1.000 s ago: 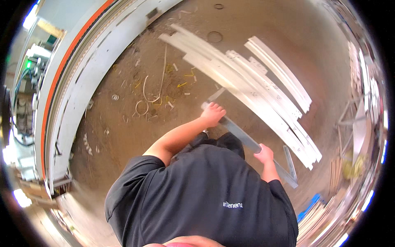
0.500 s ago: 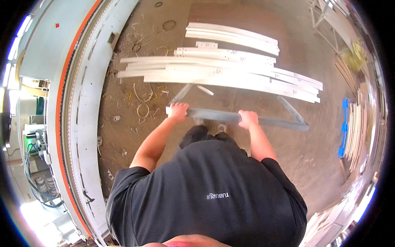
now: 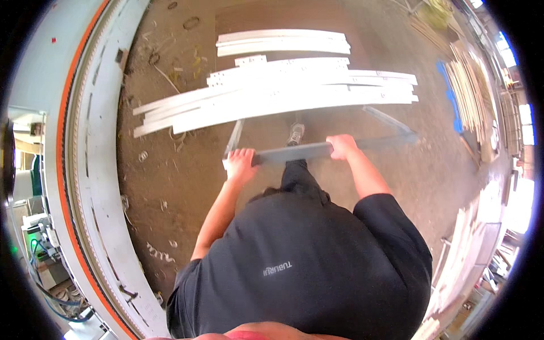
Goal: The person feeds white rectangular wood planks into a conveyor-based processing machine one at a time, then collects the processed pieces and stacks them on a nearby metal table. The person also moves a dark rectangular board and organizes the finished planks into a neat pile.
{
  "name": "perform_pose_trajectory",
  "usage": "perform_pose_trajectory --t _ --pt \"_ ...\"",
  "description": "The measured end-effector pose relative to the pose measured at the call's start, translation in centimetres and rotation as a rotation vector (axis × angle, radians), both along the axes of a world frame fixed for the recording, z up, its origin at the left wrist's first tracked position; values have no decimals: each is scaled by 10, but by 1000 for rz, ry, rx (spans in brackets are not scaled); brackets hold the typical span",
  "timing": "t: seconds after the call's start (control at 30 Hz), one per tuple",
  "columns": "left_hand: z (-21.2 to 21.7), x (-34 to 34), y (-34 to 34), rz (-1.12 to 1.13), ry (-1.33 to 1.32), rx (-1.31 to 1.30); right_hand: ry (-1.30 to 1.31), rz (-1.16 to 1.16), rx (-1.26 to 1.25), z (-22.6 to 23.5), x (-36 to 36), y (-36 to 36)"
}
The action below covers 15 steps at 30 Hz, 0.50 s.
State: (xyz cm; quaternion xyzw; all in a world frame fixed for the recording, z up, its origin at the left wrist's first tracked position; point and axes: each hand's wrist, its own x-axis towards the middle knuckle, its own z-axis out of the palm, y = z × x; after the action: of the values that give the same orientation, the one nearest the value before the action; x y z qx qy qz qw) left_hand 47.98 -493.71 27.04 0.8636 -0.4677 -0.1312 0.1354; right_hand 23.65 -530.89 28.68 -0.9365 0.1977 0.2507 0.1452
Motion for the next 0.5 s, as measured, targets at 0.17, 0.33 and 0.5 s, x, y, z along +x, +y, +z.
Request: perform_pose_trajectory --t 0.17,0.33,0.5 --pt "28 -87 88 -23 43 137 49 -29 -95 1 -91 94" --pt "29 -170 198 -59 9 192 55 -43 -112 13 -187 205" --pt "21 -284 299 -58 -65 197 -57 -97 -109 17 -310 323"
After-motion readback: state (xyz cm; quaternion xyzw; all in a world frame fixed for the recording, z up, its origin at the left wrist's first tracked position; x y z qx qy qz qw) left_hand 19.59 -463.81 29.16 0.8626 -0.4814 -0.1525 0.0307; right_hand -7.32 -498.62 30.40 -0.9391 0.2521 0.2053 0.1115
